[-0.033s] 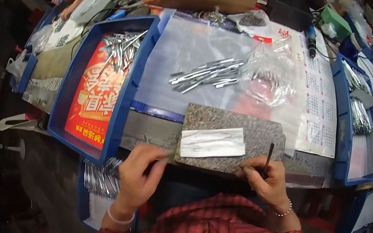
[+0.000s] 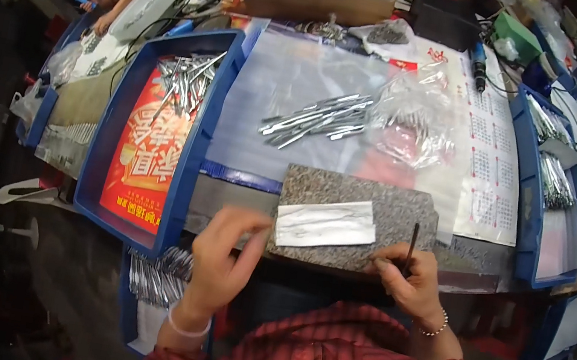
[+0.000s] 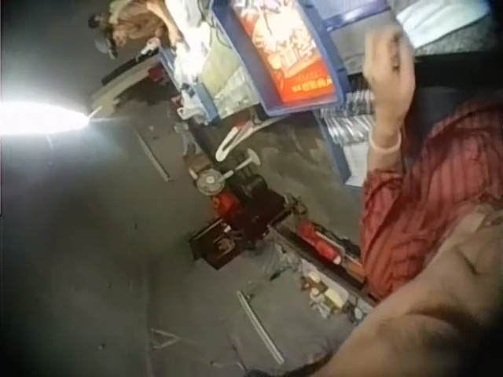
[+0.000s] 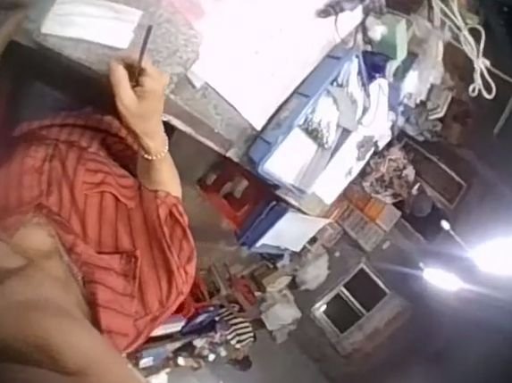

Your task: Polishing or deburring small metal rods on a cloth/paper placed over a stone block.

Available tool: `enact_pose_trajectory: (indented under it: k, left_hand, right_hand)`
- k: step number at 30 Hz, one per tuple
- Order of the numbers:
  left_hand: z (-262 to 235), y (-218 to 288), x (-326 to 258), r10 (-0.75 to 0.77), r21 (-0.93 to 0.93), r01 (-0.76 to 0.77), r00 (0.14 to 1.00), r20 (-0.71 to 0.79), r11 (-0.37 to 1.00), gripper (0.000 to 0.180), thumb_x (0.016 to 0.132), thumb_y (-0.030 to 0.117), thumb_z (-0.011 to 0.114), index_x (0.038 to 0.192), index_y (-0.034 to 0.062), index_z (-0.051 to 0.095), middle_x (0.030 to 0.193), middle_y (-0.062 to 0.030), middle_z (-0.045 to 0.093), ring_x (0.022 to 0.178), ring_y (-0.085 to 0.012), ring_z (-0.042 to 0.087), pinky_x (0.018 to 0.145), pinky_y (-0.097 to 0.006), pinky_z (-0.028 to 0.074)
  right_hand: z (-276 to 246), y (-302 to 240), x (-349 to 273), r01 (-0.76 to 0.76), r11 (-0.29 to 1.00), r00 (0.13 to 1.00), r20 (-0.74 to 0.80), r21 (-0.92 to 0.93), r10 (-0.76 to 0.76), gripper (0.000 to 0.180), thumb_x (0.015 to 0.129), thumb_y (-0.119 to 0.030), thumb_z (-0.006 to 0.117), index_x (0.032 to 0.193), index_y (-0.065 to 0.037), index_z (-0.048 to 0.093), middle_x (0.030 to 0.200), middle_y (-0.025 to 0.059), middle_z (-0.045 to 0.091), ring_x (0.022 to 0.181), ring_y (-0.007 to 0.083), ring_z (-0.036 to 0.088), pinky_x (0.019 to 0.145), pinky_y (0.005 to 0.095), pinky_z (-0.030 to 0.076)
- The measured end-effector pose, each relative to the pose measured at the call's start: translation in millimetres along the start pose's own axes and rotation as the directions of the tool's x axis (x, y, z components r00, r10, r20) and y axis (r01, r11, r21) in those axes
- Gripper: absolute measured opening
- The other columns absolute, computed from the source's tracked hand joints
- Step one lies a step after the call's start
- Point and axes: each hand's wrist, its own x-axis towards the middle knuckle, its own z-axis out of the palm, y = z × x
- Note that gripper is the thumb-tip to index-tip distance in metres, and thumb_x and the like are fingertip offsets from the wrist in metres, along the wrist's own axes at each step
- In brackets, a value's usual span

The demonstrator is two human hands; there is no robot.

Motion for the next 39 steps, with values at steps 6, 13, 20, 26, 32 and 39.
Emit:
enact_pose_trajectory:
  k: [6,13,20,26,32,39]
  left_hand:
    - [57.0,-55.2,108.2,0.11,0.162,-0.108,0.994,0.002,0.981,0.015,0.081,0.002,0.066,0.095,-0.0005,0.063,0.085,-0.0157,0.06,0.078,-0.0301,0.061,0.069,-0.036,0.048]
    - [85.8,-96.4,134.7,0.079,0.427,-0.138,0.985,0.153,0.893,0.02,0.075,0.01,0.074,0.082,0.003,0.056,0.083,-0.0157,0.059,0.079,-0.0366,0.058,0.067,-0.045,0.045]
    - [80.1,-94.3,133.3,0.082,0.425,-0.148,0.982,0.169,0.893,0.022,0.075,0.01,0.074,0.081,0.004,0.054,0.079,-0.0151,0.061,0.076,-0.0366,0.059,0.066,-0.046,0.042]
    - [66.2,-80.3,124.3,0.106,0.3,-0.12,0.992,0.063,0.946,0.017,0.078,0.006,0.071,0.086,0.0037,0.056,0.081,-0.0143,0.063,0.073,-0.0351,0.061,0.065,-0.044,0.043]
    - [41.8,0.1,74.7,0.086,-0.01,-0.086,0.996,-0.003,0.996,0.013,0.082,0.001,0.07,0.092,-0.0001,0.062,0.082,-0.0115,0.064,0.072,-0.0215,0.063,0.066,-0.03,0.05]
    - [29.0,44.1,2.0,0.017,-0.245,0.006,0.996,0.089,0.969,0.017,0.079,-0.002,0.073,0.093,-0.0002,0.064,0.084,-0.009,0.064,0.073,-0.0149,0.062,0.066,-0.025,0.048]
  right_hand:
    - [6.9,12.2,-0.8,0.233,0.969,0.972,-0.002,-0.084,-0.234,0.008,0.085,-0.006,0.064,0.09,0.0,0.067,0.073,0.0059,0.064,0.061,0.0113,0.06,0.058,0.0252,0.047]
    - [0.0,13.4,1.3,0.239,0.97,0.97,0.051,-0.044,-0.237,0.008,0.085,-0.011,0.067,0.09,-0.004,0.067,0.073,0.0086,0.062,0.062,0.0222,0.063,0.058,0.0291,0.049]
    - [-1.7,10.9,2.1,0.291,0.954,0.956,0.049,-0.077,-0.288,0.011,0.086,-0.011,0.067,0.093,-0.004,0.067,0.075,0.0087,0.065,0.066,0.0232,0.066,0.06,0.0303,0.051]
    - [1.9,8.5,-1.8,0.264,0.96,0.964,0.056,-0.095,-0.259,0.012,0.085,-0.011,0.066,0.094,-0.004,0.067,0.074,0.0088,0.063,0.064,0.0222,0.064,0.06,0.0294,0.05]
    - [5.3,23.8,-4.3,0.216,0.976,0.976,-0.009,-0.033,-0.216,0.013,0.086,-0.011,0.066,0.094,-0.002,0.066,0.073,0.0077,0.063,0.062,0.0136,0.061,0.059,0.0269,0.048]
    - [14.0,-16.7,-4.6,-0.072,0.937,0.997,0.049,0.34,0.059,0.025,0.089,-0.004,0.066,0.112,0.002,0.06,0.093,0.0035,0.066,0.082,0.0071,0.062,0.07,0.021,0.05]
